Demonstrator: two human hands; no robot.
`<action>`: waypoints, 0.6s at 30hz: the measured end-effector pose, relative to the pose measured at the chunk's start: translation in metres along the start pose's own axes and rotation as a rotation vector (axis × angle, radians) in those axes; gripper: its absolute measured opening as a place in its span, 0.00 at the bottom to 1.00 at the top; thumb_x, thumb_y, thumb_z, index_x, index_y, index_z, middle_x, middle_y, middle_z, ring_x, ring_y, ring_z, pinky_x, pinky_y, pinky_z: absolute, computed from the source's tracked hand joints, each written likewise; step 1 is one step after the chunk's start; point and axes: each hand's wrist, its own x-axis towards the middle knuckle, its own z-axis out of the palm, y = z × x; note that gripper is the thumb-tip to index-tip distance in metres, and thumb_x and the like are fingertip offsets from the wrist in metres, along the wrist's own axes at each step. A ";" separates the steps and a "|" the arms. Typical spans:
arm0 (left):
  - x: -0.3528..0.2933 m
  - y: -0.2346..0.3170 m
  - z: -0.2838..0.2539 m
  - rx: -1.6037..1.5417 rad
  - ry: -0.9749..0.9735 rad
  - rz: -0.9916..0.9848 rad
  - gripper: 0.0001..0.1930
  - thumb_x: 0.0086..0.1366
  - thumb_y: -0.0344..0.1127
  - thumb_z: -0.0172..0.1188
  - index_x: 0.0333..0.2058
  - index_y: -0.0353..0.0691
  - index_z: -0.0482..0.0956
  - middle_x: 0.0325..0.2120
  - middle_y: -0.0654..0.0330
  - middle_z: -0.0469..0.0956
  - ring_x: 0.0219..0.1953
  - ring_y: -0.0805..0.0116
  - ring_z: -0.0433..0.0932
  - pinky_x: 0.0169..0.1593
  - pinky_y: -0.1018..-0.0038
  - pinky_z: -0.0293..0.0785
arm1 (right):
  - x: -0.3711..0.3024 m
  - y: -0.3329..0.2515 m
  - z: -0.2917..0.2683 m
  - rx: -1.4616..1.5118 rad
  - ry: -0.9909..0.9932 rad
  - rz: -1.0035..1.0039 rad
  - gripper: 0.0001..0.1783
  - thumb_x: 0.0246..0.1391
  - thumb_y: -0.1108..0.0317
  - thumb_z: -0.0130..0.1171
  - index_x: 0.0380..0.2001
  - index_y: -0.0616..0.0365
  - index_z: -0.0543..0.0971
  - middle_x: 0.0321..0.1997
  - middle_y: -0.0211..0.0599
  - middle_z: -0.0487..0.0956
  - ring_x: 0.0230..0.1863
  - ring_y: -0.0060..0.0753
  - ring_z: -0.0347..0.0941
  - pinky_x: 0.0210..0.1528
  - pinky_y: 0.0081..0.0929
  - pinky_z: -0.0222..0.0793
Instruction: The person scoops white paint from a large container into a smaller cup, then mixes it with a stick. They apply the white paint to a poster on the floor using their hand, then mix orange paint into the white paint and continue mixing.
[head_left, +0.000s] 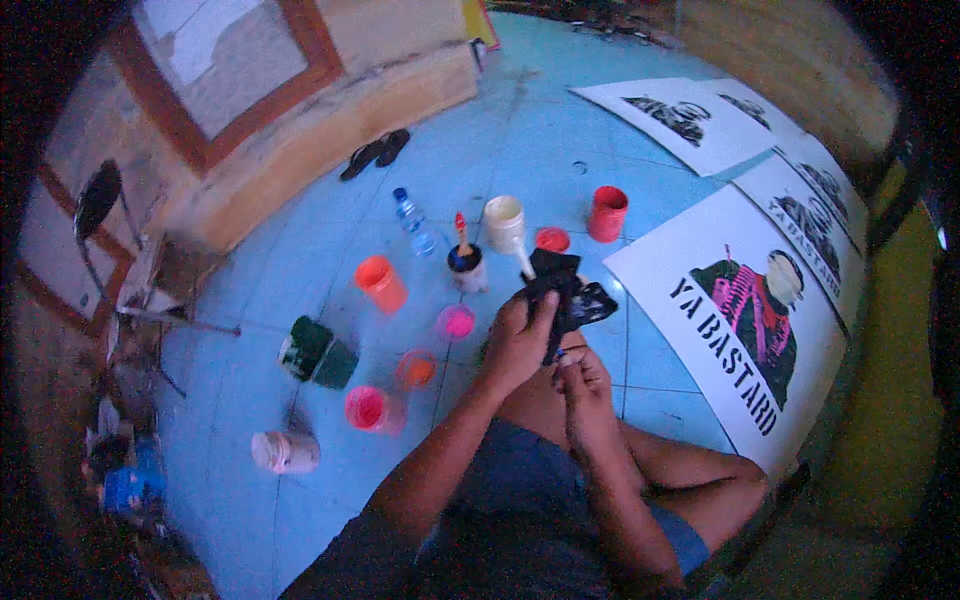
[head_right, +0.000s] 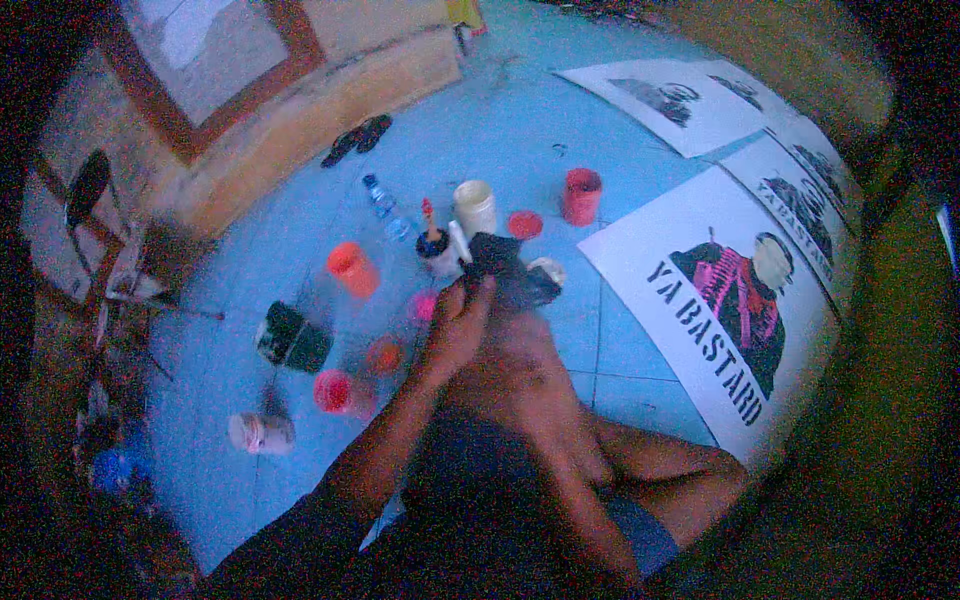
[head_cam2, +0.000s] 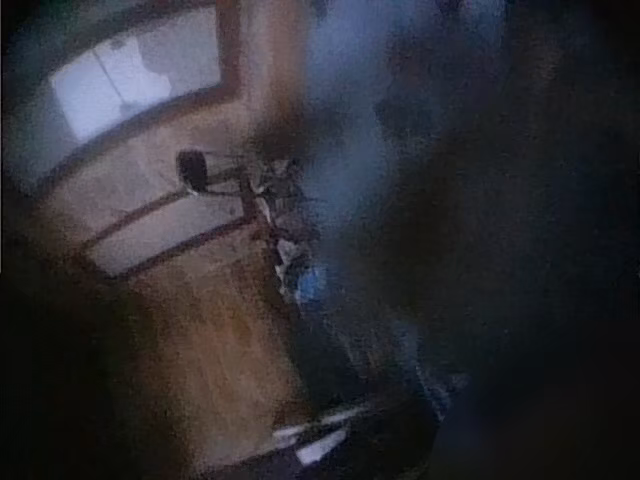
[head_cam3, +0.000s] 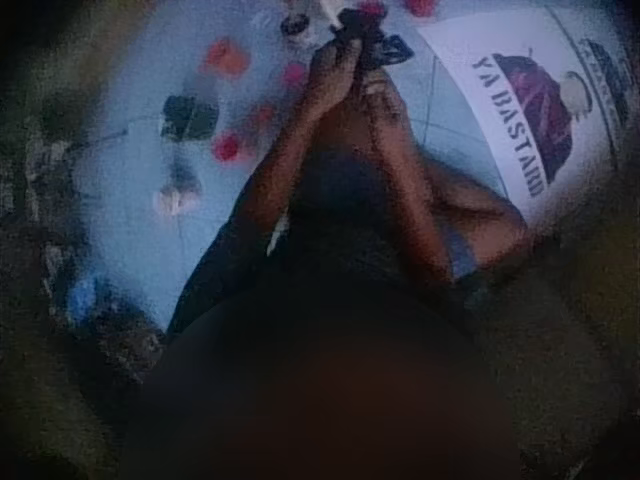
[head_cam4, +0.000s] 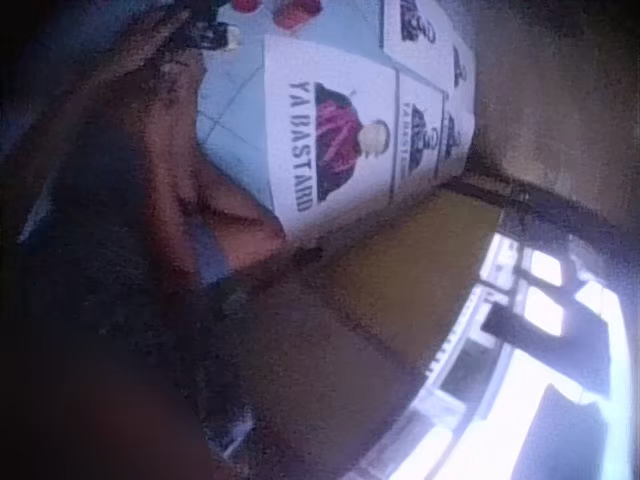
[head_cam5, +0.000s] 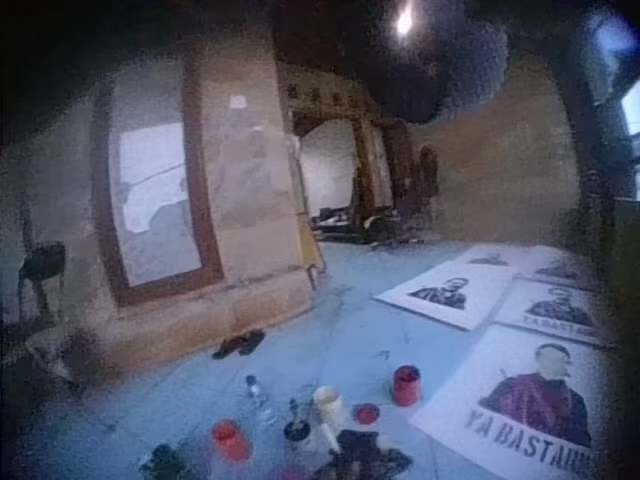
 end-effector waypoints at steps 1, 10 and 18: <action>-0.001 -0.008 0.005 -0.075 -0.010 -0.007 0.16 0.71 0.42 0.48 0.43 0.34 0.77 0.30 0.51 0.80 0.31 0.58 0.78 0.37 0.65 0.72 | 0.001 0.005 -0.002 0.060 -0.002 -0.051 0.07 0.64 0.64 0.52 0.31 0.53 0.72 0.25 0.23 0.69 0.28 0.17 0.63 0.34 0.19 0.58; -0.014 -0.013 0.001 0.072 0.071 0.052 0.18 0.71 0.45 0.47 0.39 0.34 0.77 0.28 0.48 0.78 0.29 0.51 0.76 0.35 0.61 0.70 | -0.017 -0.021 0.002 0.187 0.042 0.177 0.08 0.62 0.64 0.54 0.30 0.54 0.73 0.26 0.24 0.70 0.28 0.17 0.61 0.33 0.20 0.55; -0.012 -0.007 -0.003 -0.167 0.102 -0.064 0.19 0.71 0.46 0.48 0.38 0.33 0.76 0.24 0.55 0.77 0.26 0.64 0.75 0.33 0.65 0.70 | -0.015 0.004 -0.009 -0.026 0.027 -0.011 0.09 0.63 0.66 0.52 0.29 0.57 0.72 0.24 0.24 0.69 0.27 0.17 0.61 0.31 0.20 0.56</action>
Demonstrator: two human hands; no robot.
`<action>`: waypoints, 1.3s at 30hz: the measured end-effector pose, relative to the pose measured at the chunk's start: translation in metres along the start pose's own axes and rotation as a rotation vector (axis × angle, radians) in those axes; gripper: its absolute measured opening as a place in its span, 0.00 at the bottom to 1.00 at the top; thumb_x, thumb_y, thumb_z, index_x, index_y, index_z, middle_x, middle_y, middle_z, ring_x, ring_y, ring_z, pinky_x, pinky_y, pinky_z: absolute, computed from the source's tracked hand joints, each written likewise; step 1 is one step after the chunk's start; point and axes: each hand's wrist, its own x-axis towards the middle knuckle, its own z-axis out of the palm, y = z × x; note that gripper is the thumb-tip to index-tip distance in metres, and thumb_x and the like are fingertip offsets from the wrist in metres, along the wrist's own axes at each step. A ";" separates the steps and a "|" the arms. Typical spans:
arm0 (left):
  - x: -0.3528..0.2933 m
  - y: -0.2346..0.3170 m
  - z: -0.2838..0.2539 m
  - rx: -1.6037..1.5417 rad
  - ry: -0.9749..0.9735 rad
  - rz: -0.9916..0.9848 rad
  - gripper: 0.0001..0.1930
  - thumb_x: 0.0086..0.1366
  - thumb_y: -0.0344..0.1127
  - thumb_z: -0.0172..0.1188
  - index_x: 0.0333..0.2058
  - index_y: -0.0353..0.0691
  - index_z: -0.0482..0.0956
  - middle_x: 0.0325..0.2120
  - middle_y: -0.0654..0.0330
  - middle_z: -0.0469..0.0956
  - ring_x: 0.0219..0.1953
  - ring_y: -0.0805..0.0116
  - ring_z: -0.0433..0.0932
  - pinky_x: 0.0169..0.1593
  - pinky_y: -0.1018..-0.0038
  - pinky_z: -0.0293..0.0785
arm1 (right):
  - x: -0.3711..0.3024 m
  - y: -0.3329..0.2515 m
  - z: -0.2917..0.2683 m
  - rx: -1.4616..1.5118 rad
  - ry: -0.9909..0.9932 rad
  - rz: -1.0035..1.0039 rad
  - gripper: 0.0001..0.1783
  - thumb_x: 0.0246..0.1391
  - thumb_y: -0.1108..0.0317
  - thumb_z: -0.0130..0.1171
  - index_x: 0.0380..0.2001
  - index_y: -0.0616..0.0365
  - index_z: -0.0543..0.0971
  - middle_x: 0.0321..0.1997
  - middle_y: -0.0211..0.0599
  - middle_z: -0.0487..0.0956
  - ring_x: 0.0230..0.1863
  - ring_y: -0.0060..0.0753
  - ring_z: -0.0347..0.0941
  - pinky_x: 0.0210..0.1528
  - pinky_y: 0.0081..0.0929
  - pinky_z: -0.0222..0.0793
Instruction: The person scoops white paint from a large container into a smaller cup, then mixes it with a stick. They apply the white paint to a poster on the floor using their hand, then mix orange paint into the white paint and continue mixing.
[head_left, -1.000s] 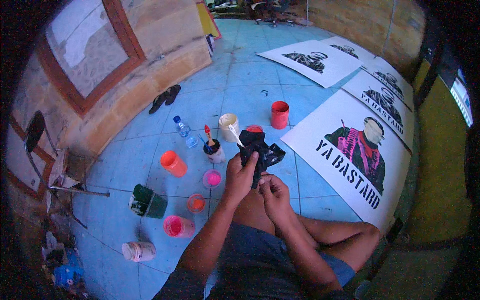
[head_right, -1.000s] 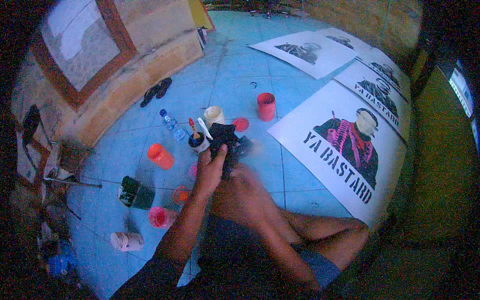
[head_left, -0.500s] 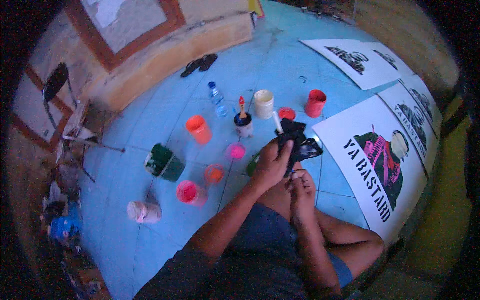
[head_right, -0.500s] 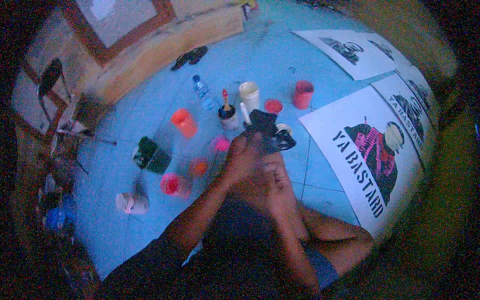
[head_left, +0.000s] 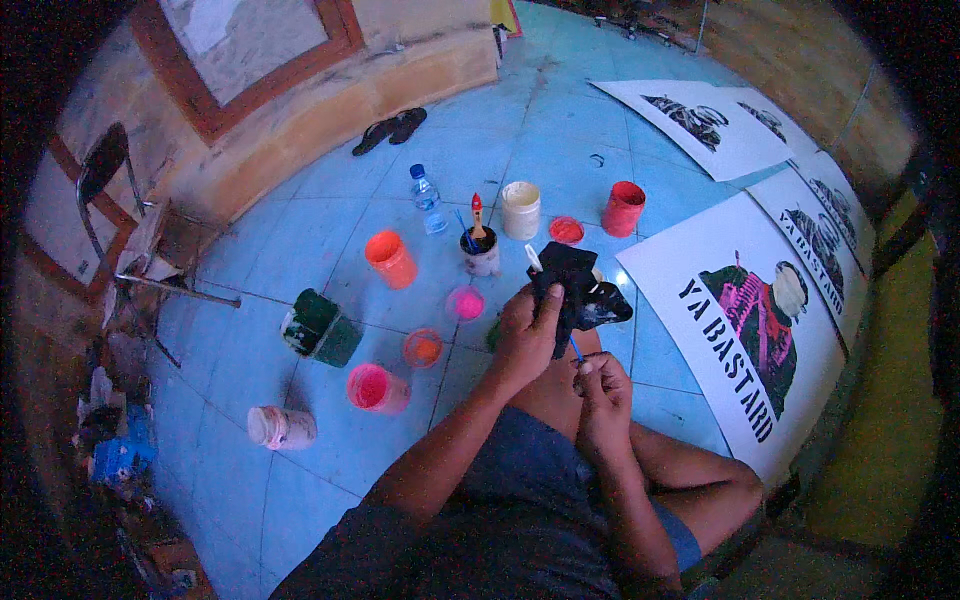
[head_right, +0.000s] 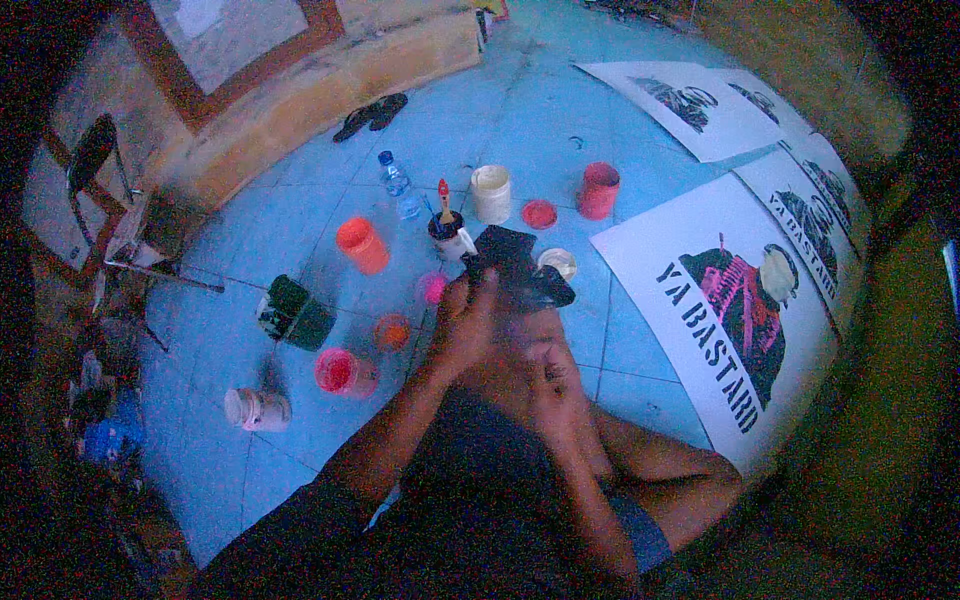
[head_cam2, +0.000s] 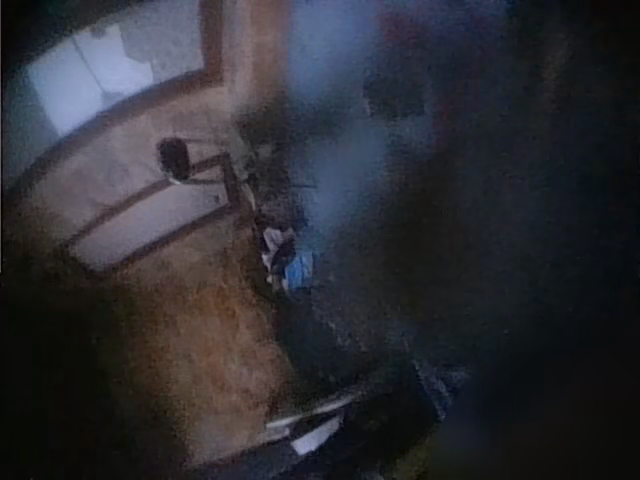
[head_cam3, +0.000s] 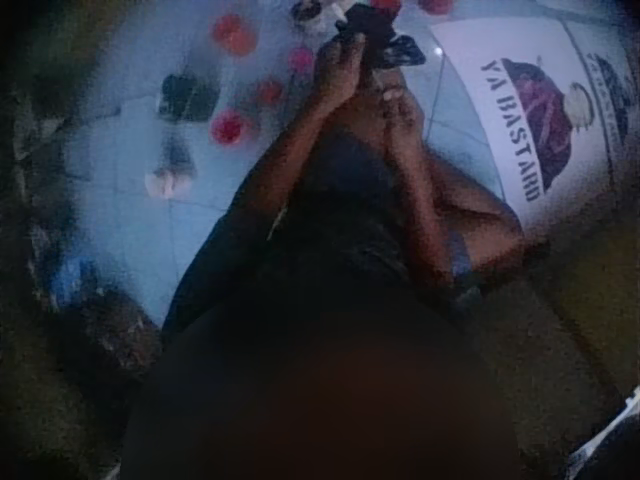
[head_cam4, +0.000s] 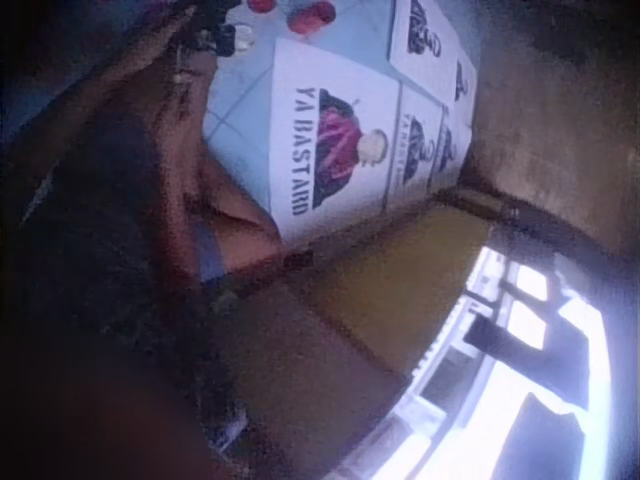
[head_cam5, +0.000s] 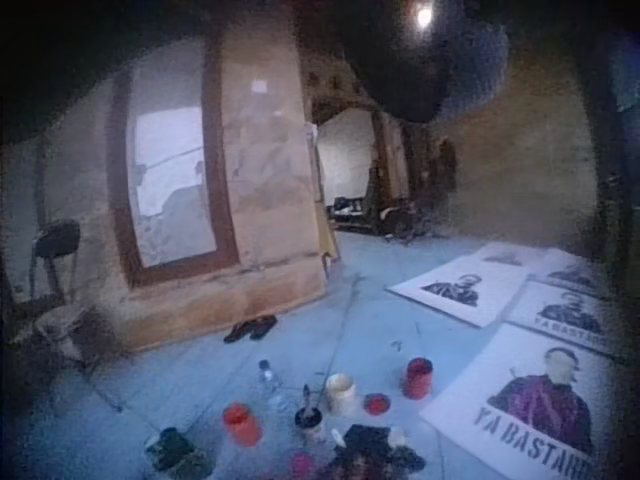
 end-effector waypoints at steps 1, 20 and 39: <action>0.000 0.004 -0.001 0.011 0.019 0.015 0.19 0.71 0.46 0.48 0.38 0.33 0.76 0.25 0.56 0.77 0.27 0.64 0.75 0.33 0.66 0.70 | -0.001 0.003 -0.003 -0.033 -0.006 -0.023 0.09 0.63 0.67 0.52 0.30 0.58 0.73 0.24 0.24 0.69 0.27 0.16 0.61 0.31 0.19 0.56; -0.023 0.008 -0.073 -0.195 0.335 -0.253 0.23 0.71 0.51 0.47 0.44 0.34 0.76 0.33 0.59 0.78 0.33 0.72 0.74 0.38 0.72 0.70 | -0.056 -0.012 -0.034 -0.252 -0.145 -0.087 0.06 0.63 0.72 0.52 0.32 0.63 0.74 0.26 0.27 0.73 0.27 0.16 0.66 0.28 0.18 0.62; -0.349 -0.196 -0.260 0.951 -0.023 -0.330 0.33 0.57 0.45 0.65 0.53 0.28 0.66 0.45 0.40 0.73 0.49 0.41 0.72 0.53 0.54 0.67 | -0.047 0.035 -0.099 -0.191 0.153 0.084 0.07 0.64 0.68 0.51 0.39 0.59 0.76 0.25 0.22 0.67 0.27 0.14 0.59 0.29 0.15 0.57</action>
